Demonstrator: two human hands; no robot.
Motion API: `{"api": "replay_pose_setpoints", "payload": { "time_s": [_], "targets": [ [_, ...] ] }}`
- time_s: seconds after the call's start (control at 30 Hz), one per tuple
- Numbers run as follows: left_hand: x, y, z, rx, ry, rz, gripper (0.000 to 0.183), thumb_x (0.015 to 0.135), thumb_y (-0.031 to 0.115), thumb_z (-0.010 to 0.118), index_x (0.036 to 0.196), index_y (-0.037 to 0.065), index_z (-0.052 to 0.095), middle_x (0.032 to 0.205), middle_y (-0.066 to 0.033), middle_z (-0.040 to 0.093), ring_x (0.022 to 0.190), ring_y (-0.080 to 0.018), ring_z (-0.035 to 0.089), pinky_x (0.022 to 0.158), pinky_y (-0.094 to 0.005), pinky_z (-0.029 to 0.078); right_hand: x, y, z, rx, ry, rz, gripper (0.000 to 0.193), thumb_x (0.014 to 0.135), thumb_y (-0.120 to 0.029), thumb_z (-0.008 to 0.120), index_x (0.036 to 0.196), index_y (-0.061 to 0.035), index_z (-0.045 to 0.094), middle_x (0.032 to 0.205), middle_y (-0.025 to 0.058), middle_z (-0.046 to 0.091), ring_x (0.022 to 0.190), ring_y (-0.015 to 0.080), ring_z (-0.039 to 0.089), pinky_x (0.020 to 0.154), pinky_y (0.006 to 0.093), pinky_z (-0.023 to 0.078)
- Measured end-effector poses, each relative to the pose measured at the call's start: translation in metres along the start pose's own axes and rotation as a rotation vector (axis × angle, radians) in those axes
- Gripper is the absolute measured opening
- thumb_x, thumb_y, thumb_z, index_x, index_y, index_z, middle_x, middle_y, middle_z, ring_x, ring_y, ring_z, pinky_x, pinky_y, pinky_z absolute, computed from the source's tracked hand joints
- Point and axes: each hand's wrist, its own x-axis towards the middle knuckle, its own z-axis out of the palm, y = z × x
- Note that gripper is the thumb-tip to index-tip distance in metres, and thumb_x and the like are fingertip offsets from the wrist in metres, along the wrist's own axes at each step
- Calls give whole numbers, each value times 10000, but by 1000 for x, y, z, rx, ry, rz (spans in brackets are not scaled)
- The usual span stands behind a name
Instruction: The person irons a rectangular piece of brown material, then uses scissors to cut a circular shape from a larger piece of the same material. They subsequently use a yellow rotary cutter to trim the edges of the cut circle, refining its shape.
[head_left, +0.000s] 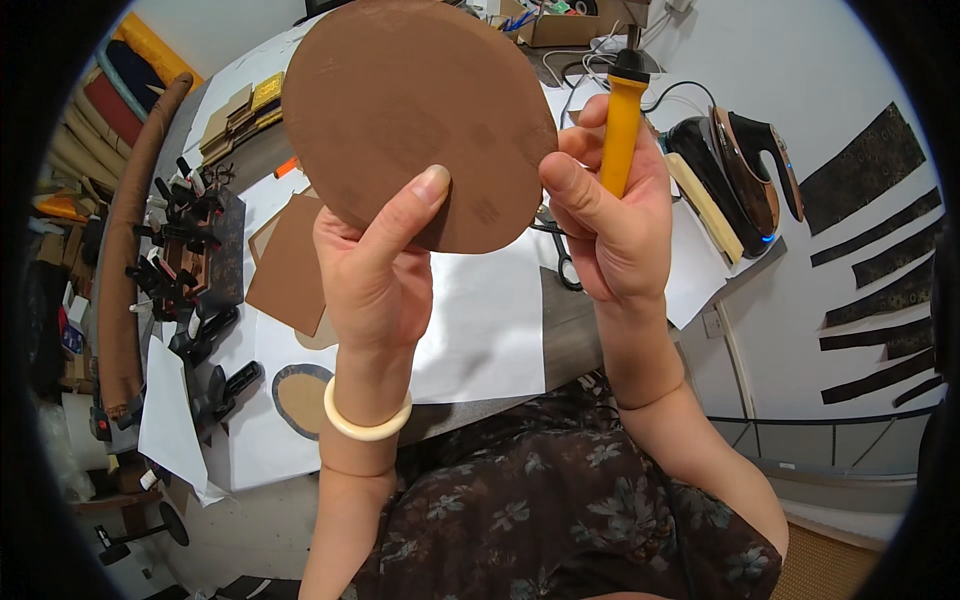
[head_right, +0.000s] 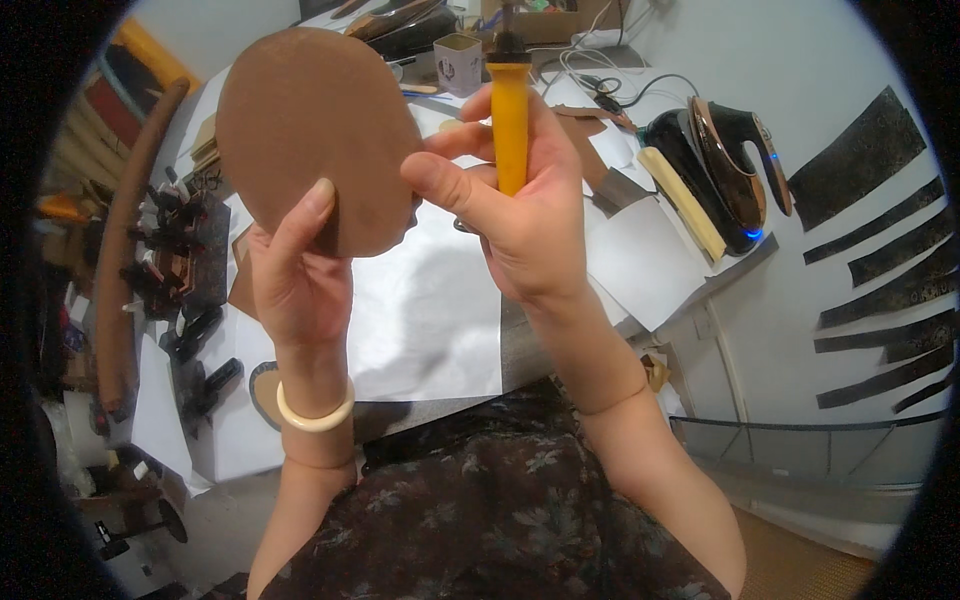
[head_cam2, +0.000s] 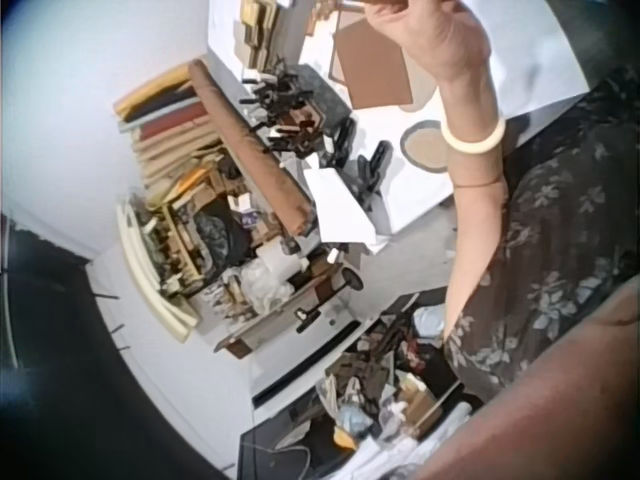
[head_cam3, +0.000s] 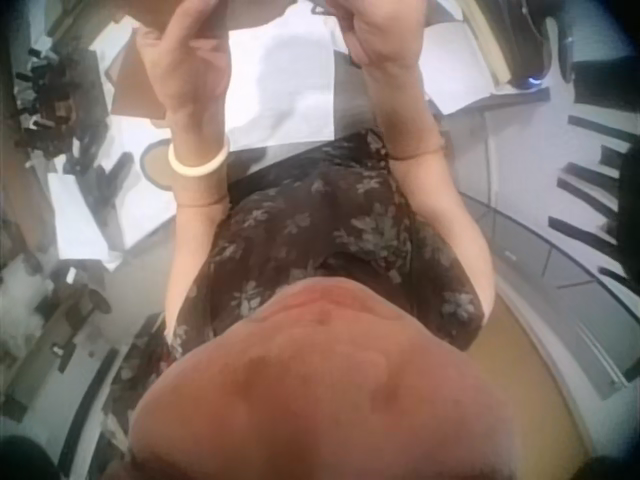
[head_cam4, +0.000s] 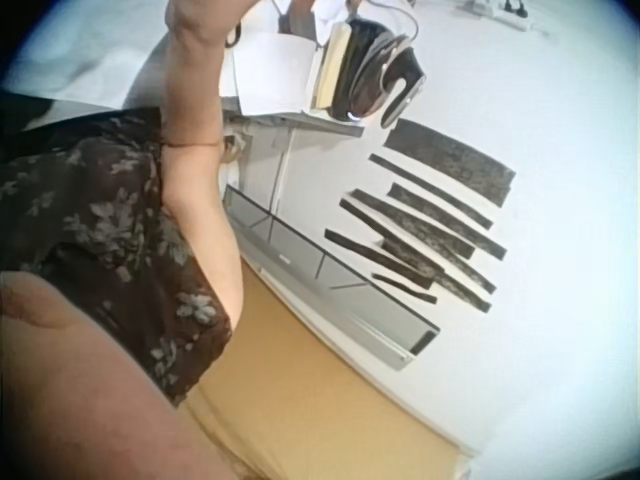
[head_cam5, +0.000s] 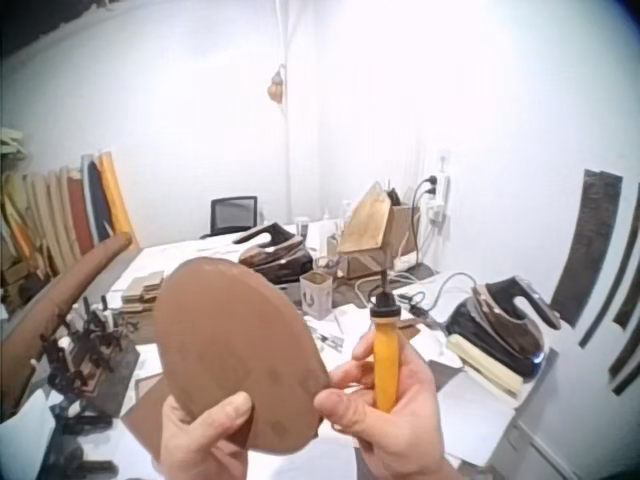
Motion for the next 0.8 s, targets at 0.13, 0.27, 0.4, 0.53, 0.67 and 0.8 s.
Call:
{"api": "replay_pose_setpoints", "payload": {
  "time_s": [0.13, 0.27, 0.4, 0.53, 0.67, 0.8],
  "targets": [
    [-1, -1, 1, -4, 16, -72, 373, 877, 18, 613, 1234, -42, 524, 1166, -141, 623, 1085, -218, 620, 972, -358, 496, -1, 14, -10, 86, -1, 29, 449, 796, -81, 788, 1133, -92, 492, 909, 31, 667, 681, 54, 629, 515, 141, 400],
    [-2, -4, 4, -59, 56, -173, 412, 889, 59, 611, 1268, -46, 488, 1178, -138, 610, 1105, -219, 605, 969, -366, 494, -1, 23, -8, 154, -44, -17, 463, 815, -158, 775, 1158, -111, 468, 892, -1, 653, 610, 18, 537, 473, 149, 342],
    [-3, -9, 8, -138, 62, -236, 415, 898, 86, 609, 1272, -46, 489, 1165, -132, 611, 1112, -220, 595, 951, -376, 499, 0, 27, -4, 193, -88, -80, 474, 827, -180, 763, 1170, -113, 442, 881, -7, 645, 595, 10, 506, 463, 151, 324],
    [-3, -10, 11, -247, 99, -322, 354, 879, 45, 631, 1220, -1, 550, 1146, -101, 631, 1067, -189, 613, 934, -354, 499, 2, 29, -6, 136, -104, -135, 431, 873, -225, 720, 1169, -109, 429, 873, 11, 641, 580, 13, 499, 458, 149, 322],
    [-2, -11, 10, -215, 127, -242, 327, 880, 51, 634, 1196, -1, 569, 1137, -97, 634, 1061, -188, 616, 931, -352, 501, -5, 19, -20, 0, -5, -176, 324, 1002, -339, 515, 1184, -76, 463, 826, 40, 602, 506, 11, 382, 424, 169, 277],
    [-1, -4, 5, -158, 160, -132, 274, 865, 28, 651, 1136, 13, 614, 1099, -83, 654, 1029, -173, 629, 921, -337, 503, -26, 7, -43, -219, 172, -191, 350, 1027, -304, 466, 1121, 18, 565, 754, -17, 518, 536, 4, 351, 442, 175, 233]
  ]
}}
